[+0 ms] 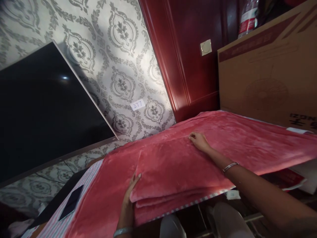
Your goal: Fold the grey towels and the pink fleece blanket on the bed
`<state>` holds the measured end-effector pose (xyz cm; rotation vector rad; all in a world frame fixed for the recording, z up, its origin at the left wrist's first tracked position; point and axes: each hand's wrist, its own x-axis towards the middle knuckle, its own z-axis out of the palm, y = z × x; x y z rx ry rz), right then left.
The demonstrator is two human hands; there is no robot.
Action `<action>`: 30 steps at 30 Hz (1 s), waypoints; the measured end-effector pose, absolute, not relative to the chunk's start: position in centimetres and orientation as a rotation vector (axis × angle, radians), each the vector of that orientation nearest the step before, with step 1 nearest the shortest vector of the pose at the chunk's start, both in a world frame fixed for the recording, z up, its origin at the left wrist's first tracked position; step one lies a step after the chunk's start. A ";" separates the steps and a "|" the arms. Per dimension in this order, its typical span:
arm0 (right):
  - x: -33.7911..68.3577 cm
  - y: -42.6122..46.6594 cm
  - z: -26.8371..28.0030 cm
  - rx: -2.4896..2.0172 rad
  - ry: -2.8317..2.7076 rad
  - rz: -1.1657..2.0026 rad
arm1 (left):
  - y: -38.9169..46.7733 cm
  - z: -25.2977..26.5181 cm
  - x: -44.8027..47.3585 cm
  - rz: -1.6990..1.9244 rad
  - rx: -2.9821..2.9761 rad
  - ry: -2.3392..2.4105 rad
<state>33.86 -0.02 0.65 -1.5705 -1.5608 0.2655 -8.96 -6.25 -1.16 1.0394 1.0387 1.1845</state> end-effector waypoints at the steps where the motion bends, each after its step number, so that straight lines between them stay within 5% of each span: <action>1: 33.9 0.0 0.6 -1.574 -1.571 0.268 | -6.4 -1.1 -8.9 1.178 1.042 1.036; 30: 32.2 -0.5 -0.4 -1.651 -1.748 0.114 | -6.8 -0.4 -8.6 1.193 1.035 1.053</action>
